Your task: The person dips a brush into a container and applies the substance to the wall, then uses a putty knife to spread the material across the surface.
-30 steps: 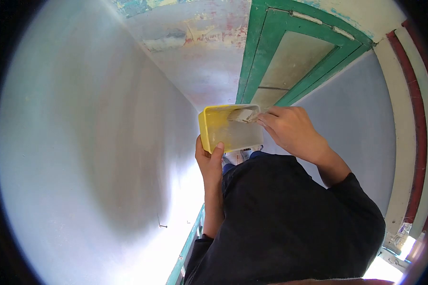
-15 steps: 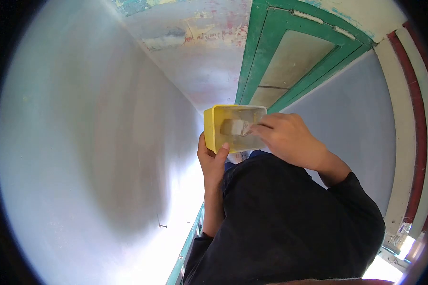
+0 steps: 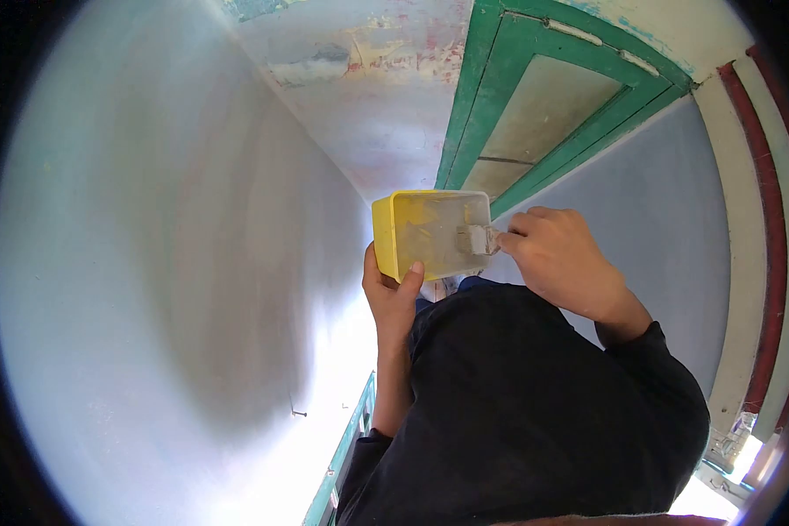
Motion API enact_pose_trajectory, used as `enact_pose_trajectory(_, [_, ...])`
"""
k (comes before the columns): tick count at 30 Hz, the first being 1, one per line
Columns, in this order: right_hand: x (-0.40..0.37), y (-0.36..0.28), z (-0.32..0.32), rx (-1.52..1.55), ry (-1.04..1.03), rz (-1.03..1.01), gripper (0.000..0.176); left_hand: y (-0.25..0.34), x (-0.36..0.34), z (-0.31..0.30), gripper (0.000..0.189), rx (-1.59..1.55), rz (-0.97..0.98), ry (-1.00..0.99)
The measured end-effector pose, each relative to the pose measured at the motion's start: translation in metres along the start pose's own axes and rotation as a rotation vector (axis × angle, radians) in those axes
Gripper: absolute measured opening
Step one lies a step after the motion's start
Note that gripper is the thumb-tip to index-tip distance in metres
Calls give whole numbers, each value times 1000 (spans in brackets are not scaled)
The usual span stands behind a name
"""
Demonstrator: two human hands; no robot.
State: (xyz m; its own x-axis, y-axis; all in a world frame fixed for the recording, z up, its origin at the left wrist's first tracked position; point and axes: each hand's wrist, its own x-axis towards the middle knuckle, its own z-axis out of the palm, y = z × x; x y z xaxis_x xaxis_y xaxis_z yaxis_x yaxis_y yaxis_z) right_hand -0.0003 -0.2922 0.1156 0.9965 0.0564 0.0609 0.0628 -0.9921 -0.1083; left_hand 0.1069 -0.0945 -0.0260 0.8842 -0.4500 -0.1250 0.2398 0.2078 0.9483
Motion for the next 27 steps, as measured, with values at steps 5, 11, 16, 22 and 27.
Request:
enact_pose_trajectory(5, [5, -7, 21, -18, -4, -11, 17, 7, -4, 4, 52, 18, 47, 5])
enact_pose_trajectory(11, [0, 4, -6, 152, 18, 72, 9, 9, -3, 1, 52, 14, 42, 29])
enact_pose_trajectory(16, [1, 22, -2, 406, 109, 145, 22, -1, -1, -9, 50, -61, 11, 104])
enact_pose_trajectory(22, [-4, 25, 33, 414, 207, 58, 27, -2, 5, -18, 50, -103, 6, 150])
enact_pose_trajectory(27, [-11, 25, 36, 239, 259, -49, 30, 1, 7, -16, 50, -106, 10, 183])
